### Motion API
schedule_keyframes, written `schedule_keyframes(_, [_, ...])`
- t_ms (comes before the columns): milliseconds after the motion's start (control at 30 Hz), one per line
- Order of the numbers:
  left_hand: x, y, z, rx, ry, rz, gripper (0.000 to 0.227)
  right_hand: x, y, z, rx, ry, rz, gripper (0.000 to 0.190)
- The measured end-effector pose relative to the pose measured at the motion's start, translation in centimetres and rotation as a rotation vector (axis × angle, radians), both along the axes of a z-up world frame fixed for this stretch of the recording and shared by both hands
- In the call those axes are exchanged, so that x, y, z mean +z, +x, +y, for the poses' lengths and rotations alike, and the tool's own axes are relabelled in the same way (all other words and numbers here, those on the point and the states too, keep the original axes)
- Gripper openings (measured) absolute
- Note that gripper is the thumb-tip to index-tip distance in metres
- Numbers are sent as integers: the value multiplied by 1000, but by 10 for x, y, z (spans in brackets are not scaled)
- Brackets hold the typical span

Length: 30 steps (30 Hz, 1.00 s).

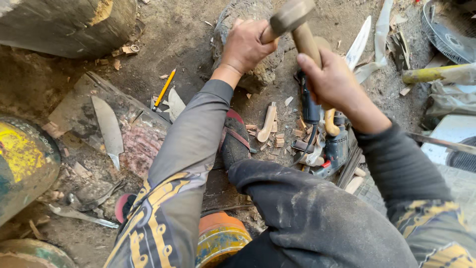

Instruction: The person shapes a small wooden handle by grinding it on a bench grinder, hammering the metal ferrule, and smoothing the surface with a file and angle grinder. The person repeatedly switches between tools to refine the shape and finish.

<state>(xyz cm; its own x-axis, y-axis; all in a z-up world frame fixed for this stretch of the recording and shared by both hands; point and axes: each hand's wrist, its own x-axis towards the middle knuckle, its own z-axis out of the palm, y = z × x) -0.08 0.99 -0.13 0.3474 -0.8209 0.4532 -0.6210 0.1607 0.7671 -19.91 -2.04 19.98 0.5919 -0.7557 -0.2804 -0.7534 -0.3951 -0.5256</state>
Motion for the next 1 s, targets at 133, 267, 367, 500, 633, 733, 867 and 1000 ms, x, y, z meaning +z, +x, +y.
schedule_keyframes(133, [0, -1, -3, 12, -23, 122, 25, -2, 1, 0, -261, 380, -232, 36])
schedule_keyframes(267, [0, -2, -3, 28, -35, -26, 29, 38, -18, 3, -102, 206, -376, 41])
schedule_keyframes(367, [0, -6, -5, 51, 34, -28, 30, 60, -32, -2, 67, -6, -560, 44])
schedule_keyframes(500, [-3, -2, -1, 8, 17, 32, 28, 35, -20, -9, 150, -158, -676, 45])
schedule_keyframes(633, [6, 3, -6, -3, 101, 398, 20, -19, -2, 5, 290, -206, -13, 34])
schedule_keyframes(733, [3, 2, -2, 64, -163, -72, 28, -30, -16, 15, -81, 188, -133, 32])
schedule_keyframes(867, [-2, 4, -5, -67, -36, 145, 38, -9, -33, 26, -266, 394, -367, 33])
schedule_keyframes(1000, [-8, 8, -7, -90, -40, 198, 39, 12, -24, 33, -236, 385, -446, 33])
